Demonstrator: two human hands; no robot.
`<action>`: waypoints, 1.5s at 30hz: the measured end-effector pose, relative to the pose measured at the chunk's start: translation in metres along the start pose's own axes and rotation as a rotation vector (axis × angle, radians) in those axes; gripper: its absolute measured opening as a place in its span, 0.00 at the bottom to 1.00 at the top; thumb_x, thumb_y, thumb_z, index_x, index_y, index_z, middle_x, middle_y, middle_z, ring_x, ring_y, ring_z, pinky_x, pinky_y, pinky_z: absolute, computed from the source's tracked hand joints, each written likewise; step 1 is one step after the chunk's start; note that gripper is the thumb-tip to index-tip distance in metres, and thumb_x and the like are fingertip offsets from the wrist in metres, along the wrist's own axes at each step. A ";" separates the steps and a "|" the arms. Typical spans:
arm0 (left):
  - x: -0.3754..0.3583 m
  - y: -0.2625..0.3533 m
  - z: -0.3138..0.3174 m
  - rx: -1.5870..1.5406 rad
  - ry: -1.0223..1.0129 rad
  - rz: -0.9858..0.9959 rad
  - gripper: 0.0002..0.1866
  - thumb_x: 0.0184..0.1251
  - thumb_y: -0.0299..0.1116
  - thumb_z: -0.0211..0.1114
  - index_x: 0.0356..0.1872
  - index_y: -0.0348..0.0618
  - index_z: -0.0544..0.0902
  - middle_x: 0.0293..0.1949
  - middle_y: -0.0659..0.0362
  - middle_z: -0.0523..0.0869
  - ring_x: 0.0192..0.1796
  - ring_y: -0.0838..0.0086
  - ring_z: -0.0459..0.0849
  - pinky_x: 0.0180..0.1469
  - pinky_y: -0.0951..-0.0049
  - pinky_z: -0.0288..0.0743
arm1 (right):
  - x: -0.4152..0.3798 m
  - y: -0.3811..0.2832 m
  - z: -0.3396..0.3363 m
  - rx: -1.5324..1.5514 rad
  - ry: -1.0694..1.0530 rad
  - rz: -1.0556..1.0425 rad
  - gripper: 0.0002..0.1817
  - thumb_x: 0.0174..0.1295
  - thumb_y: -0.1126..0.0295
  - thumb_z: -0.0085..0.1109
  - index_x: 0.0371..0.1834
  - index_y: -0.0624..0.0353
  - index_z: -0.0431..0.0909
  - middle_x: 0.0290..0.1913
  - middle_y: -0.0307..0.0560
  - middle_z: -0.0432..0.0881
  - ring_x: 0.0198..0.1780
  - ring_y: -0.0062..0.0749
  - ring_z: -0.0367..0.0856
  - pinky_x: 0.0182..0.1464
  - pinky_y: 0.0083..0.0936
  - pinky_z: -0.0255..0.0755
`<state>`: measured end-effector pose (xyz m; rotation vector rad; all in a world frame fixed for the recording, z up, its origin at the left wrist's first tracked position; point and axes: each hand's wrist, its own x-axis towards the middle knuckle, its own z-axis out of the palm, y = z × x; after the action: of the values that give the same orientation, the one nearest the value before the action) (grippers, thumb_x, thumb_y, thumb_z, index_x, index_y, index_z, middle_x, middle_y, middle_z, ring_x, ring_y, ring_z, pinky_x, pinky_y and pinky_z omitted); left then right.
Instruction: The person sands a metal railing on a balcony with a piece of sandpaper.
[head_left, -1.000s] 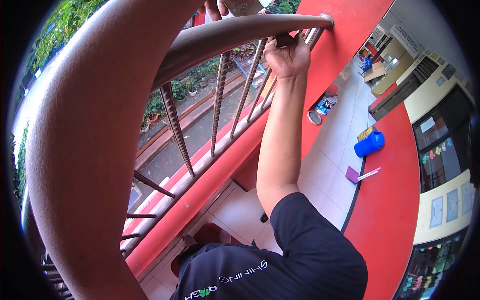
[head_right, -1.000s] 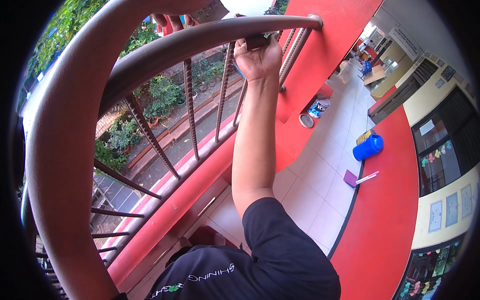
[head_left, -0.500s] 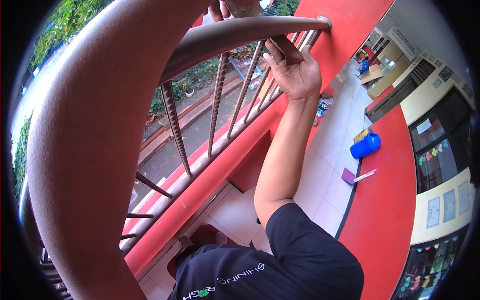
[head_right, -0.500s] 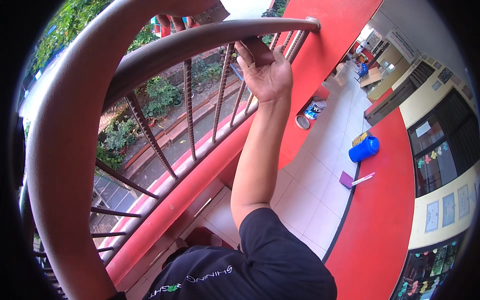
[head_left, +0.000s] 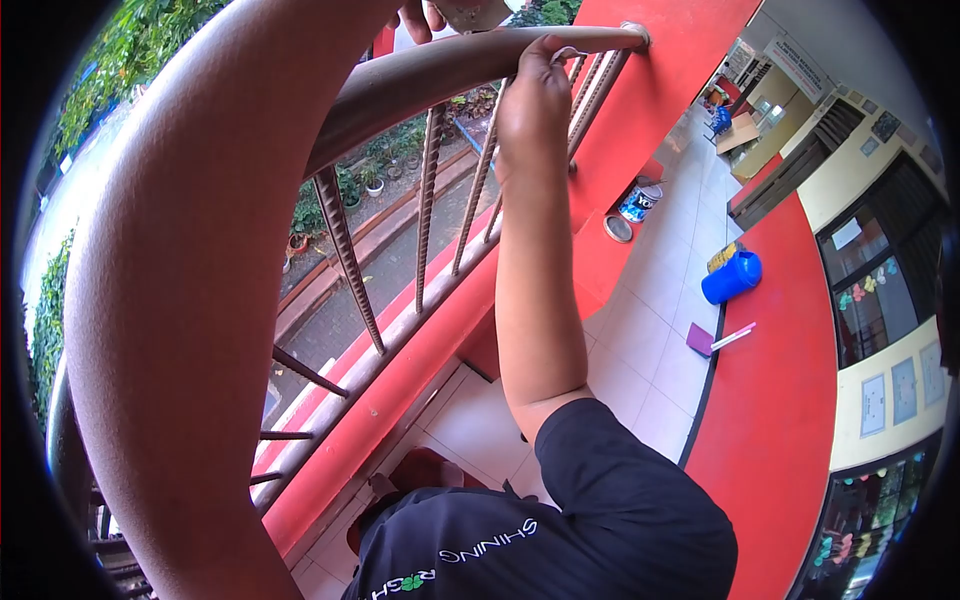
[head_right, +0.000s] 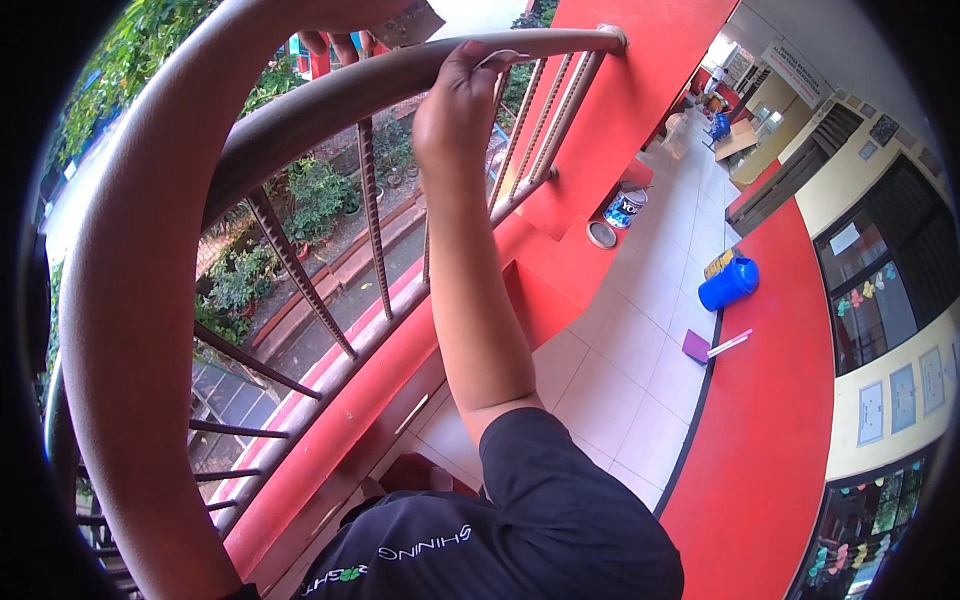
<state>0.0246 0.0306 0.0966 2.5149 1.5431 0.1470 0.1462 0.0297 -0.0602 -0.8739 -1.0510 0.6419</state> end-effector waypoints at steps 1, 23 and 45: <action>-0.002 0.001 -0.001 0.055 0.015 0.013 0.16 0.72 0.40 0.59 0.51 0.42 0.88 0.47 0.56 0.92 0.40 0.72 0.92 0.42 0.65 0.87 | -0.005 0.017 0.001 -0.016 -0.063 -0.157 0.42 0.85 0.50 0.33 0.82 0.77 0.33 0.74 0.73 0.65 0.76 0.55 0.67 0.77 0.32 0.57; 0.042 -0.024 0.020 0.005 0.113 -0.038 0.18 0.83 0.43 0.45 0.53 0.43 0.79 0.43 0.53 0.91 0.37 0.65 0.94 0.34 0.56 0.91 | 0.029 0.038 -0.001 0.137 0.241 -0.167 0.34 0.86 0.49 0.28 0.65 0.74 0.72 0.63 0.63 0.79 0.64 0.44 0.77 0.69 0.33 0.66; 0.053 -0.046 0.011 -0.100 0.316 -0.065 0.19 0.82 0.46 0.51 0.61 0.46 0.78 0.45 0.55 0.90 0.33 0.67 0.92 0.32 0.58 0.84 | 0.082 0.049 -0.068 0.281 0.169 -0.038 0.36 0.85 0.47 0.30 0.61 0.74 0.76 0.52 0.57 0.84 0.54 0.45 0.80 0.60 0.41 0.70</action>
<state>0.0107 0.0968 0.0757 2.4488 1.6775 0.6226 0.2378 0.1007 -0.0795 -0.6487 -0.8005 0.6533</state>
